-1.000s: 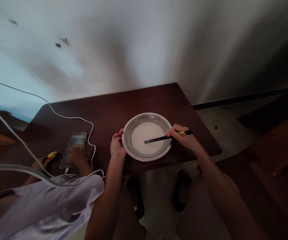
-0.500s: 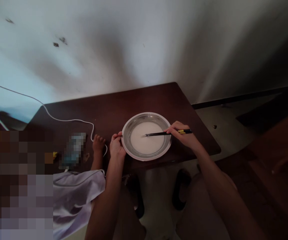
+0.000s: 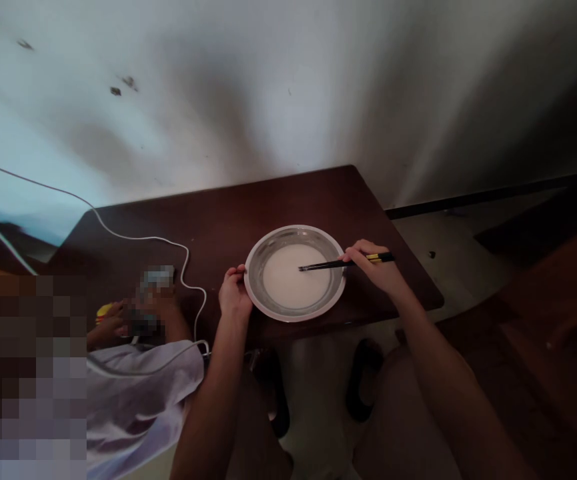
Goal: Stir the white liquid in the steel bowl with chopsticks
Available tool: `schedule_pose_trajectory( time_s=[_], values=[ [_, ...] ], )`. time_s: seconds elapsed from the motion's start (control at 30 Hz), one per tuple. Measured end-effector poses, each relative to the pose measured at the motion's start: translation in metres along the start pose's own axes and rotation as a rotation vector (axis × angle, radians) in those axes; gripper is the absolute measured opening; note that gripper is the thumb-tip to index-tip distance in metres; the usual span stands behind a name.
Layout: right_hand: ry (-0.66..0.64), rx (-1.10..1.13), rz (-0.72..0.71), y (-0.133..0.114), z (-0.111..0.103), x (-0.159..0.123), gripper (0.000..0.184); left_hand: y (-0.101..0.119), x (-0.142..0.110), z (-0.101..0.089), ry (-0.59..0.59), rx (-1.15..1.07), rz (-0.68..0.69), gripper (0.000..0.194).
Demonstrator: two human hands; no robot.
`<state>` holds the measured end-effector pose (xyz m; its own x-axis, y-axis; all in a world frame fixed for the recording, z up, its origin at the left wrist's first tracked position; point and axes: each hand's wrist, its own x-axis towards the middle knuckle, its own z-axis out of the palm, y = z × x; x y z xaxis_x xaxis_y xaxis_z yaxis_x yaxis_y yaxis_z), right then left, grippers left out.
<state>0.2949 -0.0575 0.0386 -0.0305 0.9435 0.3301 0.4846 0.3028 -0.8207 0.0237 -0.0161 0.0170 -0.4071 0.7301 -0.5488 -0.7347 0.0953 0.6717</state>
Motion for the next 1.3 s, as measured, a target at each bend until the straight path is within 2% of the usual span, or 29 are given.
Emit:
schedule_pose_trajectory(
  time_s=[0.1,0.2,0.37,0.57,0.73,0.9,0.97,1.1,1.23,1.3],
  values=[
    [-0.072,0.036,-0.006,-0.0021,0.0027,-0.0006,0.026,-0.0008,-0.0013,0.0004,-0.001,0.001,0.02,0.027],
    [-0.126,0.028,-0.045,-0.0041,0.0062,-0.0009,0.024,-0.0016,-0.0027,0.0008,-0.058,0.018,0.063,0.026],
    [-0.008,0.026,-0.002,-0.0011,0.0007,0.0006,0.024,-0.0053,-0.0015,-0.0001,-0.138,0.11,0.075,0.025],
    [-0.113,0.06,-0.012,-0.0016,-0.0003,-0.0006,0.021,-0.0086,-0.0017,-0.0019,-0.175,0.213,0.068,0.029],
    [0.017,0.075,0.017,0.0024,-0.0034,-0.0007,0.026,-0.0069,-0.0021,-0.002,-0.174,0.195,0.039,0.028],
    [-0.132,0.075,-0.024,-0.0004,0.0028,-0.0011,0.022,-0.0068,-0.0008,-0.0019,-0.184,0.18,0.027,0.028],
    [-0.106,0.034,-0.037,-0.0009,0.0031,-0.0004,0.02,-0.0071,-0.0002,-0.0022,-0.188,0.178,0.028,0.028],
    [0.013,0.076,0.033,-0.0003,-0.0011,0.0003,0.025,-0.0074,0.0013,-0.0039,-0.198,0.184,0.026,0.028],
    [-0.122,0.103,0.014,-0.0029,0.0022,-0.001,0.024,-0.0078,0.0015,-0.0054,-0.222,0.189,0.037,0.028],
    [-0.146,0.058,-0.023,-0.0033,0.0036,-0.0012,0.021,-0.008,0.001,-0.0055,-0.227,0.193,0.047,0.027]
  ],
)
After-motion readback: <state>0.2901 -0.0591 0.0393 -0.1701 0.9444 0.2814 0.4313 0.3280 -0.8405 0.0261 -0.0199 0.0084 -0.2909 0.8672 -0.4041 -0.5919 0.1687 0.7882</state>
